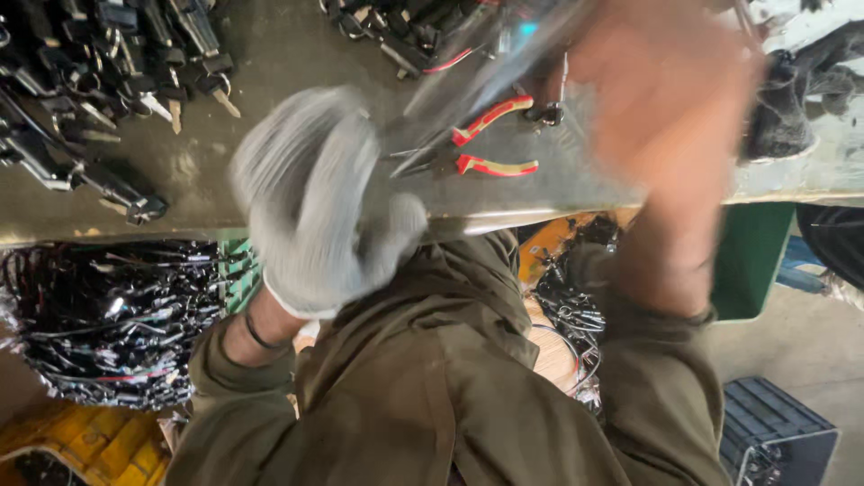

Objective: The person repeatedly picks up black wire harnesses with exposed ends, aligns a small black plastic connector over the wires, and uses red-handled pliers to crimp the connector onto the wires. The person handles the items one at a time and places the finished units on the table.

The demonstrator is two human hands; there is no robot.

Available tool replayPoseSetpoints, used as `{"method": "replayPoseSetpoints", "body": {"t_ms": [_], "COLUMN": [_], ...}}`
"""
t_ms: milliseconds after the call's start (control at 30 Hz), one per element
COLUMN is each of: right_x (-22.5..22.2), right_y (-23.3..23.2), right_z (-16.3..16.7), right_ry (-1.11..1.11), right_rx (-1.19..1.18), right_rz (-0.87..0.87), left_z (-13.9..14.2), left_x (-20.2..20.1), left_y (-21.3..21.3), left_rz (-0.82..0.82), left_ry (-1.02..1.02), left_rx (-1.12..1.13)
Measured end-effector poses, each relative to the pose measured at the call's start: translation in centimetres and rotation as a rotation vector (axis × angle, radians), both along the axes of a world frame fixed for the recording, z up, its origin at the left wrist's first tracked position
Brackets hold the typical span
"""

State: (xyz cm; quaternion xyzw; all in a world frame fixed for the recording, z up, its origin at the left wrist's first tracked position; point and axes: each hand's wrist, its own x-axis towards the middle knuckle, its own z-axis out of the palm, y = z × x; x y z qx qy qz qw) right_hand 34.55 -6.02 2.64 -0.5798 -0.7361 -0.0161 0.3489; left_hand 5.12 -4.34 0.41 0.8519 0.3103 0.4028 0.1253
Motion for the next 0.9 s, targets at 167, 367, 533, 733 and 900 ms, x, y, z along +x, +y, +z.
{"method": "replayPoseSetpoints", "body": {"t_ms": [167,367,533,733,900], "right_x": [-5.9,-10.9,-11.5,-11.6,-11.3], "right_y": [-2.0,-2.7,-5.1,-7.5,-7.2], "right_z": [-0.6,-3.4,-7.2,-6.7,-3.0], "right_ry": [-0.324,0.426,1.564,1.156,0.864], "right_rx": [0.048,0.0,-0.469,-0.277,-0.34], "right_rz": [0.411,-0.036,0.155,0.279,0.482], "left_z": [-0.3,-3.6,-6.3,-9.1,-6.1], "left_x": [0.5,-0.2,-0.3,2.2,4.4], "left_y": [0.4,-1.5,-3.8,-3.1,-1.1], "left_rz": [-0.344,-0.412,-0.66,-0.178,-0.278], "left_ry": [-0.185,-0.556,-0.608,0.128,0.036], "left_rx": [-0.587,-1.557,-1.476,-0.534,-0.57]}}
